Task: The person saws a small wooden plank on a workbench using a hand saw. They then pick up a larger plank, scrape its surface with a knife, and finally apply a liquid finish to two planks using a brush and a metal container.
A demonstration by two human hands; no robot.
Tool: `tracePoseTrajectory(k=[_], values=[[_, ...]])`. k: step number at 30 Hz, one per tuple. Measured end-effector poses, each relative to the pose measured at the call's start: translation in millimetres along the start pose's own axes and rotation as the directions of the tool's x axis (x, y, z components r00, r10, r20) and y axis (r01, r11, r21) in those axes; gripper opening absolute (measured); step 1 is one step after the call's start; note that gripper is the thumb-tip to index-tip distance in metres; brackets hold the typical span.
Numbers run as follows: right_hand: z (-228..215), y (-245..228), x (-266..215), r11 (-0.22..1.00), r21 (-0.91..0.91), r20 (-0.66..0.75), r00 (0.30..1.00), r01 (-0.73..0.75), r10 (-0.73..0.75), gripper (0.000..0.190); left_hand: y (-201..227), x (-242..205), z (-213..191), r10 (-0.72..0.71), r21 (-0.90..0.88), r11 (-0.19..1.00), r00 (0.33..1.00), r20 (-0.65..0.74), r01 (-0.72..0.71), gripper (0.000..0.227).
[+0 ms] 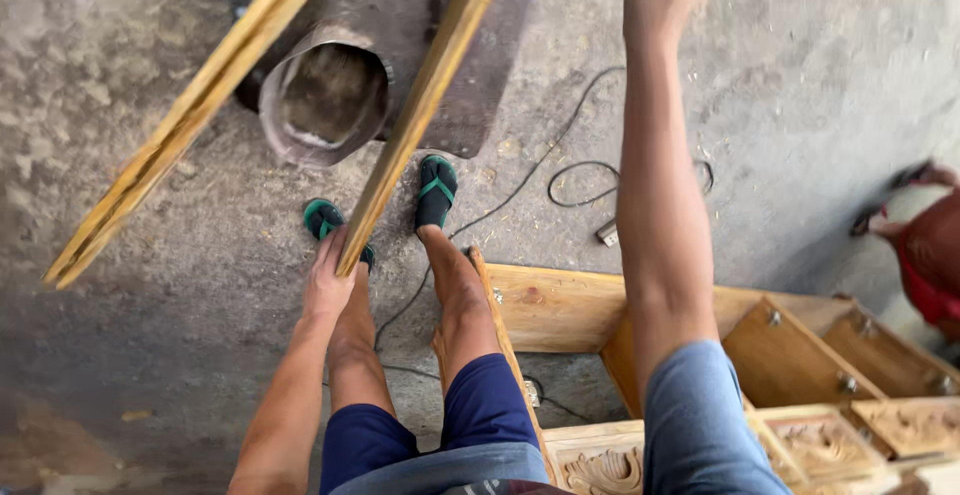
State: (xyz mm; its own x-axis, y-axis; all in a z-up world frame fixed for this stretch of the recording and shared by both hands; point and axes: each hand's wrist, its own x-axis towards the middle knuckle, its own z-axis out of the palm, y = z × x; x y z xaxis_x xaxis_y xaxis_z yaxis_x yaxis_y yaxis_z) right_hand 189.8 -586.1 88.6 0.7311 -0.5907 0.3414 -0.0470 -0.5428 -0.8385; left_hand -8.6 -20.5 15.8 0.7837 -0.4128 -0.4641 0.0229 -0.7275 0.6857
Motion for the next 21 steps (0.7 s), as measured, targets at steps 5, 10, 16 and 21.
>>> tracePoseTrajectory(k=[5,10,16,21], values=[[24.1,-180.3,-80.2,0.999,-0.034,0.408,0.912,-0.033,0.044,0.012,-3.8,2.5,-0.8,0.109,-0.048,0.992,0.991,-0.075,-0.113,0.076],[115.1,-211.2,-129.6,0.95,-0.104,0.741,0.66,0.295,-0.124,0.02,-9.1,23.4,5.0,0.118,-0.07,0.991,0.988,0.097,-0.111,0.095],[153.8,-171.6,-171.5,0.841,-0.274,0.76,0.64,0.466,-0.108,0.015,-20.0,17.0,18.2,0.202,-0.043,0.979,0.976,0.082,-0.199,0.101],[141.3,-170.1,-180.5,0.914,-0.263,0.711,0.702,0.309,-0.032,0.017,-16.6,17.2,32.3,0.221,0.043,0.974,0.975,0.04,-0.222,0.102]])
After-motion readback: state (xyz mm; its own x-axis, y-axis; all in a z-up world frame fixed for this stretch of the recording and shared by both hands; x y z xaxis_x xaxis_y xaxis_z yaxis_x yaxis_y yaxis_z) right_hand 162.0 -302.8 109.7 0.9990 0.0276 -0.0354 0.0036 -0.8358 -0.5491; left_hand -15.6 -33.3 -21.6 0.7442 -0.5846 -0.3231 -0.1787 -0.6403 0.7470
